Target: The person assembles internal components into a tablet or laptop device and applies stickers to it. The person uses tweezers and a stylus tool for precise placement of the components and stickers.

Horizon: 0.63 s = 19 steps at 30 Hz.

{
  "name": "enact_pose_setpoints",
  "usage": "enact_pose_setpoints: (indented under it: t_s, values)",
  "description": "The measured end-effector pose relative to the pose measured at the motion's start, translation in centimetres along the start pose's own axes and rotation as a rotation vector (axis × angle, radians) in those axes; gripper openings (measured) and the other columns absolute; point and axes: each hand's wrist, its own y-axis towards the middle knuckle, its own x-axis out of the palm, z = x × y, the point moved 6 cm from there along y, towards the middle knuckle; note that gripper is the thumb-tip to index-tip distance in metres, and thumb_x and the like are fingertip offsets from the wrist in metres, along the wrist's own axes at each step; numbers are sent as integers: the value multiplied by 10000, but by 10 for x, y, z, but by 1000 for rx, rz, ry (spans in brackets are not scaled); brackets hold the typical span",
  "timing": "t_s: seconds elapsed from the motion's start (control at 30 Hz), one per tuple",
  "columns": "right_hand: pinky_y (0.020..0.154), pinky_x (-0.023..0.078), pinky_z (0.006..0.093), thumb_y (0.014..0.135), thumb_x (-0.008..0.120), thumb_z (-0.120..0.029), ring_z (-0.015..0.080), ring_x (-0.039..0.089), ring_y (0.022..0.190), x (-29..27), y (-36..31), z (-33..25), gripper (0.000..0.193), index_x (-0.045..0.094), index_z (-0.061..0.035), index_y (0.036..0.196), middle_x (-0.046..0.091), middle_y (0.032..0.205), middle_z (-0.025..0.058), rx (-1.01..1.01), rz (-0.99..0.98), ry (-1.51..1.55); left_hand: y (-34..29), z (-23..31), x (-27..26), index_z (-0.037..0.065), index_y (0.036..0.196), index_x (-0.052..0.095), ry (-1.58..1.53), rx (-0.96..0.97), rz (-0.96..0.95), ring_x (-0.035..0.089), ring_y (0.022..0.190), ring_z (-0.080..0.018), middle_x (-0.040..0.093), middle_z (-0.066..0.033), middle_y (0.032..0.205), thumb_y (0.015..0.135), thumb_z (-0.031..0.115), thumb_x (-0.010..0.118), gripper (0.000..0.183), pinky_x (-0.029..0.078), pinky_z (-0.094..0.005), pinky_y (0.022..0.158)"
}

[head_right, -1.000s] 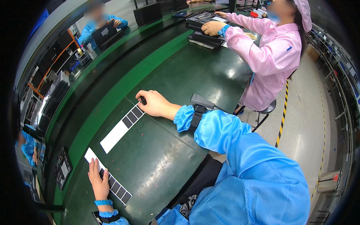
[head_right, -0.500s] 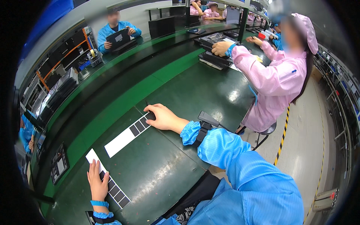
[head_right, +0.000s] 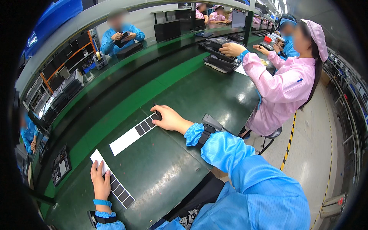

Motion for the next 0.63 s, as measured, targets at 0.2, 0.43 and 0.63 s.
enact_pose_setpoints:
  t_s: [0.2,0.43,0.63]
  values:
    - [934,465,401,784,700,-232,336,581,1066,-6,-1,-2,469,562,-37,1188,622,1114,181,-9,26,-15,0,1,0,40,1334,510,18,8,-11,339,1338,-370,378,-185,1450,886,190,595,480,247,-442,1125]
    - [944,456,399,786,698,-201,322,560,1090,-3,0,1,466,552,-46,1201,620,1084,170,35,1,0,2,2,2,43,1336,509,49,11,-26,352,1327,-372,380,-181,1448,893,182,592,471,255,-440,1121]
    - [948,455,398,779,712,-210,310,555,1099,-4,2,5,470,557,-58,1196,625,1079,150,42,-15,3,4,0,2,45,1336,507,-40,-25,-4,355,1332,-367,376,-180,1450,901,169,594,460,272,-442,1115]
